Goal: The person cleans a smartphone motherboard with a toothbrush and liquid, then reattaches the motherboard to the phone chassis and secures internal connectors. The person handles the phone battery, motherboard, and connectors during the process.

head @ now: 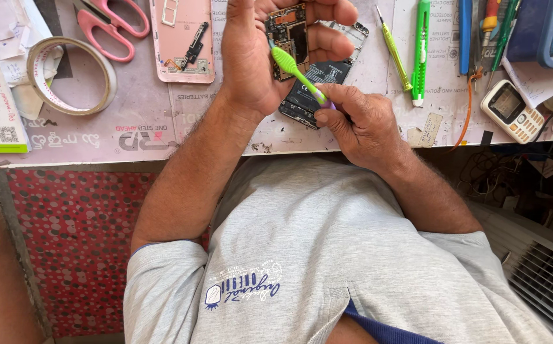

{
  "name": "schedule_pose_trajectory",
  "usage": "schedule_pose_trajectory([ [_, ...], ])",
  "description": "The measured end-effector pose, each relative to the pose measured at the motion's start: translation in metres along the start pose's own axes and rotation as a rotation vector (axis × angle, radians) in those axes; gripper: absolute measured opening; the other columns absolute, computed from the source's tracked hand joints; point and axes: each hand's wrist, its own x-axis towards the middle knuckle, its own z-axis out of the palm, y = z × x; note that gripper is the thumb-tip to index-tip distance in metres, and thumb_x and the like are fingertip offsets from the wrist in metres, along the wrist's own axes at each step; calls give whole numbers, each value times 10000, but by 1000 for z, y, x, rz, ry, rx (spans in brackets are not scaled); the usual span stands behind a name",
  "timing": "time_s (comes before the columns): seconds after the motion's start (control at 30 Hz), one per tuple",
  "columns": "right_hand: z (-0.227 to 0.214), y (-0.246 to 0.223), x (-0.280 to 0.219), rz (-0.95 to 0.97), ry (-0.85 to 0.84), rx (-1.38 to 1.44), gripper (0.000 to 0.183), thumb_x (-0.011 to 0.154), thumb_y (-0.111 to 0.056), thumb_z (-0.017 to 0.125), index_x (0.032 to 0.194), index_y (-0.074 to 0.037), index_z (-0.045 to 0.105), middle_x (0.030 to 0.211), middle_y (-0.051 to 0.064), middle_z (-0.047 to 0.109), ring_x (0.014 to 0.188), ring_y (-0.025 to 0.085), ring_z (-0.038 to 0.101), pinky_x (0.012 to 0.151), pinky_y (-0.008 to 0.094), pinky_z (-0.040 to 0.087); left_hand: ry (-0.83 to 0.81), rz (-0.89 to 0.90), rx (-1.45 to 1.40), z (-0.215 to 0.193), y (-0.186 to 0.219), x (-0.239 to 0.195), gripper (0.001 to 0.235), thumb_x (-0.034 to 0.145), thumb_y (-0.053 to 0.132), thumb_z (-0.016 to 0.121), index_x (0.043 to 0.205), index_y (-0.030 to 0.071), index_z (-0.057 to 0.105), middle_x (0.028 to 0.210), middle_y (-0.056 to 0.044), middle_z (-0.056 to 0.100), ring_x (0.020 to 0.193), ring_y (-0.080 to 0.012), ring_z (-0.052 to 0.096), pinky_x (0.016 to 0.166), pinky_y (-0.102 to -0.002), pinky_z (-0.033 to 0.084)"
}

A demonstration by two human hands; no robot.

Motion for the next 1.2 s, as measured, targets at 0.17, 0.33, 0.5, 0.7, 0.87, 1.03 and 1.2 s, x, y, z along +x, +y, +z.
schedule_pose_trajectory([
  [0.17,1,4,-3,12,-27,14,290,1067,-148,691,1320,-27,613,868,77,737,783,178,760,668,311,602,11,20,4,1,2,0,958,993,810,404,1315,-70,608,1236,-297,675,1008,-316,750,909,-435,648],
  [0.33,0,4,-5,-10,-48,9,302,1054,-146,695,1316,-20,611,857,70,742,752,172,755,630,303,597,9,52,8,0,4,0,923,998,799,411,1304,-49,610,1218,-295,683,997,-324,752,889,-435,651],
  [0.5,-4,8,3,-43,7,-32,268,1085,-134,698,1312,-23,612,872,82,726,772,177,751,661,312,605,-11,49,55,1,4,0,911,1001,791,422,1315,-45,600,1233,-300,679,1020,-329,750,910,-443,655],
  [0.7,1,8,6,-42,3,6,268,1076,-124,702,1304,-10,619,862,77,731,768,174,753,651,308,599,-25,32,19,0,4,-1,914,994,793,423,1337,-37,589,1249,-296,673,1039,-324,747,919,-438,648],
  [0.87,-6,12,1,-95,9,-13,272,1062,-114,720,1289,-1,624,886,94,736,777,183,750,660,314,597,-3,41,42,-1,2,-2,923,993,797,417,1329,-44,595,1248,-303,676,1032,-327,747,924,-443,654],
  [1.03,-14,15,-8,4,12,-54,264,1049,-105,729,1272,9,644,849,90,727,749,168,742,631,310,588,4,23,-4,-5,4,-2,934,1003,790,417,1324,-66,609,1251,-304,678,1034,-331,746,940,-430,642],
  [1.2,-11,22,-12,-35,12,-70,261,1051,-112,728,1263,24,661,847,93,737,742,155,737,629,287,598,13,58,3,-5,4,-3,917,994,784,421,1295,-59,621,1211,-286,686,1025,-334,748,942,-440,643],
])
